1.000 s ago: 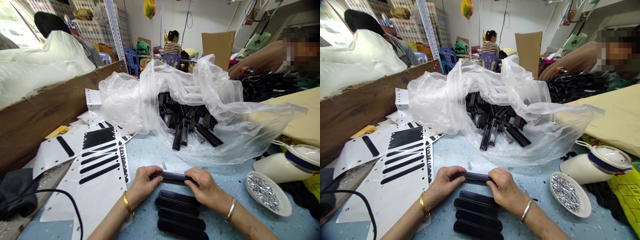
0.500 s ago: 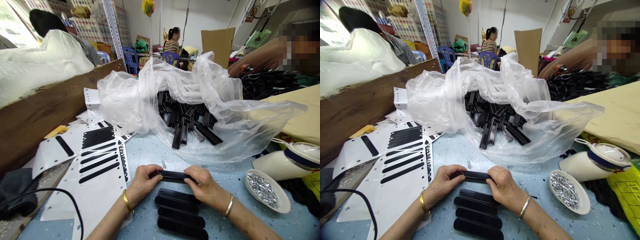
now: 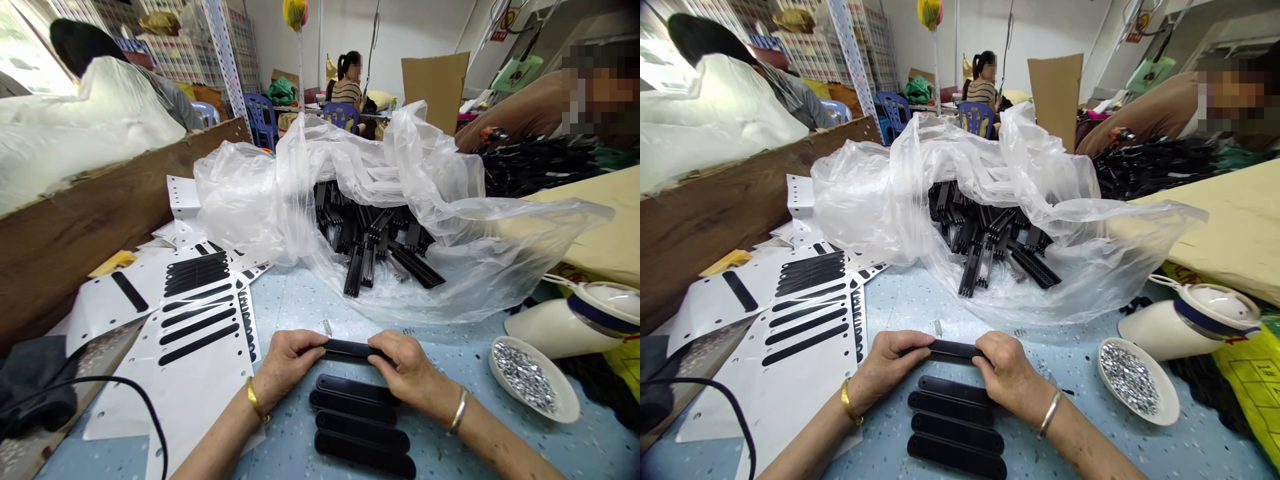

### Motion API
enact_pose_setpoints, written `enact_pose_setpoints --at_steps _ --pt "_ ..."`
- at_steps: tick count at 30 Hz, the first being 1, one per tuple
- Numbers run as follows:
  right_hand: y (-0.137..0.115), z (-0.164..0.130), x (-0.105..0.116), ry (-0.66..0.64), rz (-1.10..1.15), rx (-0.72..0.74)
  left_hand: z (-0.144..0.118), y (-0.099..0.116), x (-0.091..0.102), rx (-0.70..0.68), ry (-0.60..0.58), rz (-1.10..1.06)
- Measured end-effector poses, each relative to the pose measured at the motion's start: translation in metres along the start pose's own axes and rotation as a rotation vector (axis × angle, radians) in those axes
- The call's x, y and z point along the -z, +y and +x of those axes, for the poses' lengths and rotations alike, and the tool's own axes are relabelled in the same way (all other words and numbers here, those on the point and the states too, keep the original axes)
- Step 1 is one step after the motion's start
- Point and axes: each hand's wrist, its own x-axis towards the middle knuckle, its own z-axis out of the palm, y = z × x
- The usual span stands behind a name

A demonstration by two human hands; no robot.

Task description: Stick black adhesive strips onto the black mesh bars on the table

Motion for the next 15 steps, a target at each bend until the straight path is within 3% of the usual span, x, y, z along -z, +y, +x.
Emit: enact_pose_setpoints --at_steps 4,8,15 --pt "0.0003 -0.0002 -0.0006 0.008 -0.006 0.003 0.0 -0.0017 0.0011 -0.088 0.0 0.076" --pt "-0.0007 -0.0006 -0.0004 0.016 -0.009 0.01 0.0006 -0.0004 0.0007 -0.088 0.023 0.045" --pt "-0.0009 0.0001 -0.0017 0.022 -0.014 0.0 0.0009 0.0059 -0.0016 0.131 0.044 -0.077"
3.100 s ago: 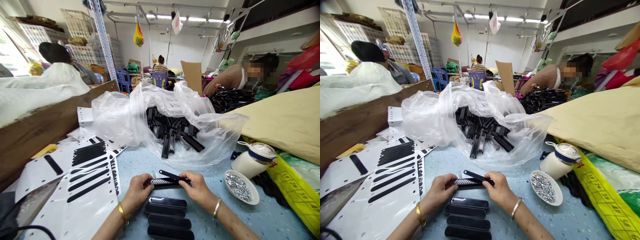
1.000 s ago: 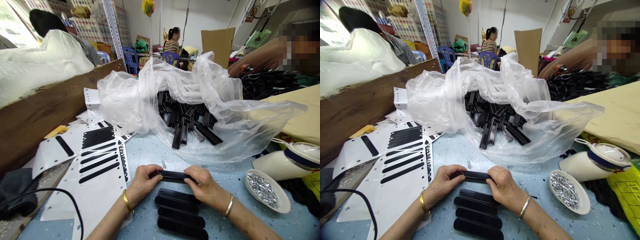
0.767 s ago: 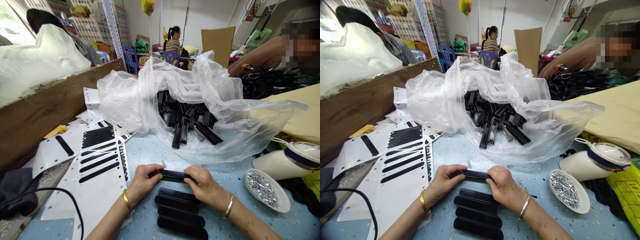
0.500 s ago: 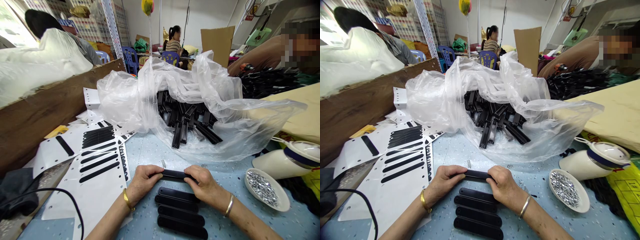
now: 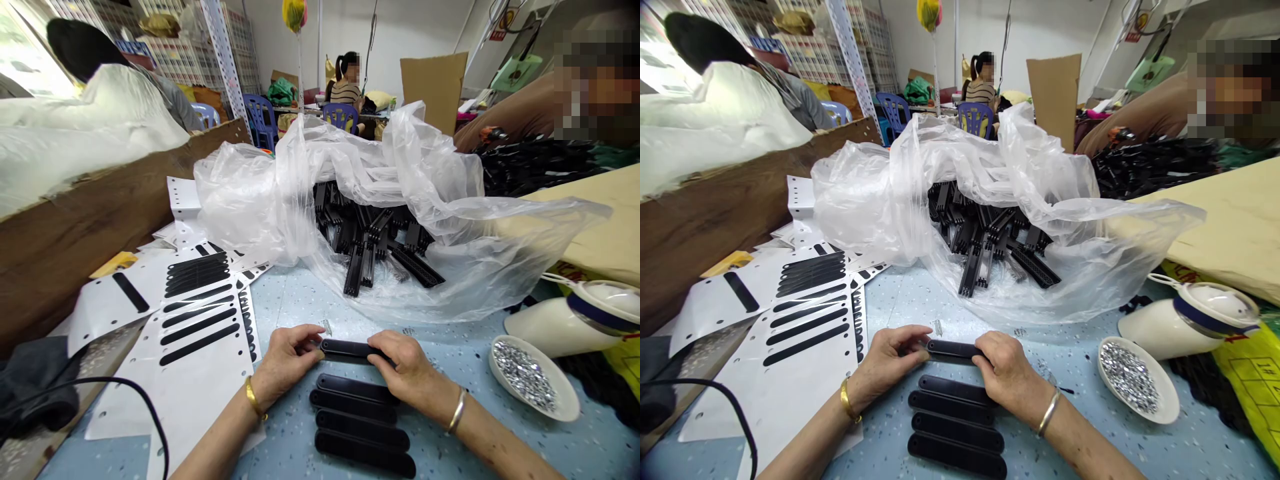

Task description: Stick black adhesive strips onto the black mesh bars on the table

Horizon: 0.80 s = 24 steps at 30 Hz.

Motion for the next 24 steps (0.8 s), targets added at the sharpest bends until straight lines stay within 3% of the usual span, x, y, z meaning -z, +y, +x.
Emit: enact_pose_setpoints --at_steps 6,24 --pt "0.0 0.0 0.0 0.007 -0.013 0.018 -0.001 -0.005 -0.001 -0.049 -0.01 0.082" --pt "-0.008 -0.003 0.005 0.07 0.027 0.033 0.003 0.005 0.002 0.008 -0.058 0.039"
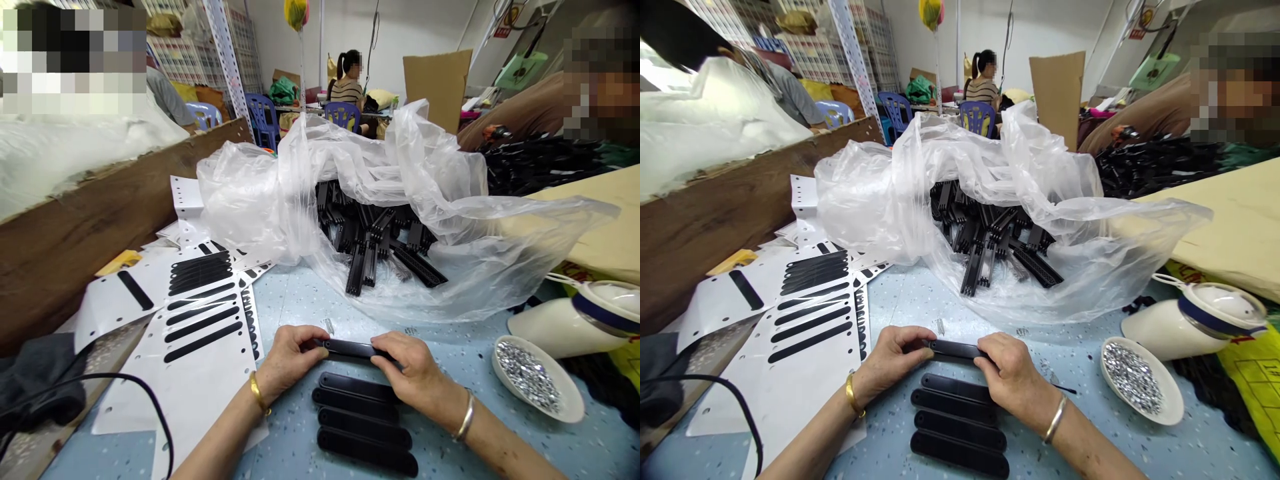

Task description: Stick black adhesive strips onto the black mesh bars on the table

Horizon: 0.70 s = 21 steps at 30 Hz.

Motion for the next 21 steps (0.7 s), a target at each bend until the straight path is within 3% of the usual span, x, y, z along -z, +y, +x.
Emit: enact_pose_setpoints --at_steps 7,21 --pt "0.0041 -0.0045 0.0016 0.071 0.028 -0.028 -0.0003 -0.0026 0.0008 0.004 -0.027 -0.001" --pt "0.001 -0.0006 0.0014 0.034 -0.003 -0.008 0.0 -0.0015 0.0013 0.027 -0.038 -0.03"
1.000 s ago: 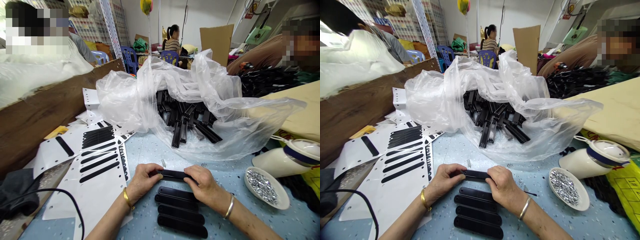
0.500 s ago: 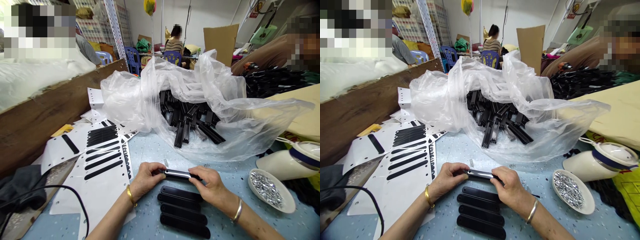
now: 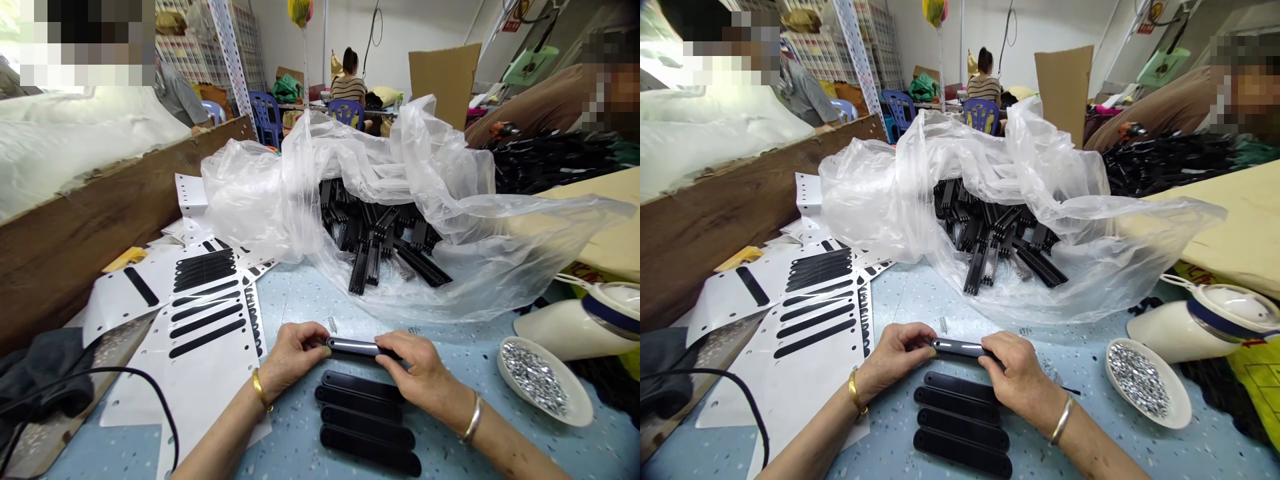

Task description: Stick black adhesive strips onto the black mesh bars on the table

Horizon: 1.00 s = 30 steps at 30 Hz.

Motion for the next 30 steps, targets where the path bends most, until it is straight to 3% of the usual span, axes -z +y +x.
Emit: enact_pose_setpoints --at_steps 30 --pt "-0.0014 0.0009 -0.0038 -0.039 -0.045 0.011 -0.0001 -0.0004 -0.0002 -0.005 -0.013 -0.035"
